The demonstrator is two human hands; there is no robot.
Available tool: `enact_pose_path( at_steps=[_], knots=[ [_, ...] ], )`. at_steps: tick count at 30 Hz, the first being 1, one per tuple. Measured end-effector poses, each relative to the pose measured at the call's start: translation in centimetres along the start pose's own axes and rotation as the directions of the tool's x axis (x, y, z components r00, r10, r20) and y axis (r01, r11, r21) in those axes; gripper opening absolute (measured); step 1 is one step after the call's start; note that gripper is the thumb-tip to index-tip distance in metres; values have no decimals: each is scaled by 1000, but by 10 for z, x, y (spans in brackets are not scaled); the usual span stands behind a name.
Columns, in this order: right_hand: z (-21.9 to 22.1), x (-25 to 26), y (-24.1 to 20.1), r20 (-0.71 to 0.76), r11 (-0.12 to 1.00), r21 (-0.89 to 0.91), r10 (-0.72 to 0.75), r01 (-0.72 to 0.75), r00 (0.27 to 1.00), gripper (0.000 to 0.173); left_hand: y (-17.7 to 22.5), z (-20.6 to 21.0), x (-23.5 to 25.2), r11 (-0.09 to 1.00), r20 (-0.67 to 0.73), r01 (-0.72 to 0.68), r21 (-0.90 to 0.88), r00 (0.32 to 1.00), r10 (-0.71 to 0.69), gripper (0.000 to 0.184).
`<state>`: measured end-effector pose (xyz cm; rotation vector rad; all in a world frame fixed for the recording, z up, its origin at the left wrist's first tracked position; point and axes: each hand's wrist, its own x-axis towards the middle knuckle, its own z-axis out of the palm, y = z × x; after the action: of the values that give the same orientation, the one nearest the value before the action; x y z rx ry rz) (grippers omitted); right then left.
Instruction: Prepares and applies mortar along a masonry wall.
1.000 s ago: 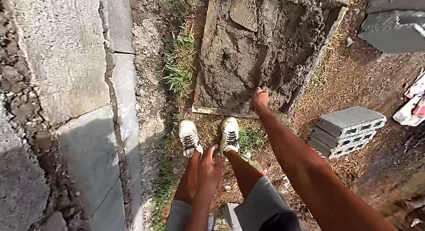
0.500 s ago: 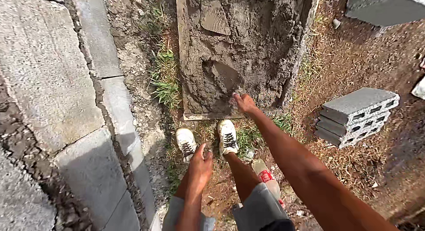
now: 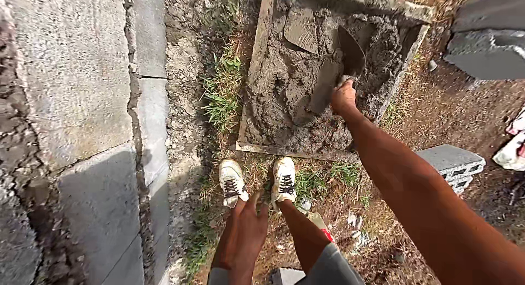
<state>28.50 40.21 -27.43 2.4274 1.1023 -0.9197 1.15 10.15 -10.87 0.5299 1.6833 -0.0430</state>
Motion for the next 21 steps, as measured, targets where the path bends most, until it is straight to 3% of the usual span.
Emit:
enact_pose_path(
  at_steps=[2, 7, 10, 13, 17, 21],
  knots=[
    [16, -14, -3, 12, 998, -61, -1, 2, 1000, 60, 4, 1, 1, 1000, 13, -3, 1, 1000, 3, 41],
    [22, -77, 47, 247, 958, -231, -111, 169, 963, 54, 25, 7, 2, 990, 0, -107, 87, 994, 107, 42],
    [8, -106, 63, 359, 884, -355, -172, 304, 918, 47, 35, 5, 4, 986, 28, -72, 153, 997, 68, 45],
    [-14, -124, 59, 363, 884, -327, -210, 335, 908, 41, 29, 7, 10, 982, 41, -54, 181, 998, 47, 46],
    [-16, -88, 24, 284, 956, -164, -189, 242, 940, 48, 29, 13, 7, 986, 35, -36, 162, 999, 31, 43],
    [-6, -36, -25, 206, 936, -210, -240, 283, 948, 55, 16, 15, 4, 992, -3, -98, 77, 995, 99, 45]
  ],
)
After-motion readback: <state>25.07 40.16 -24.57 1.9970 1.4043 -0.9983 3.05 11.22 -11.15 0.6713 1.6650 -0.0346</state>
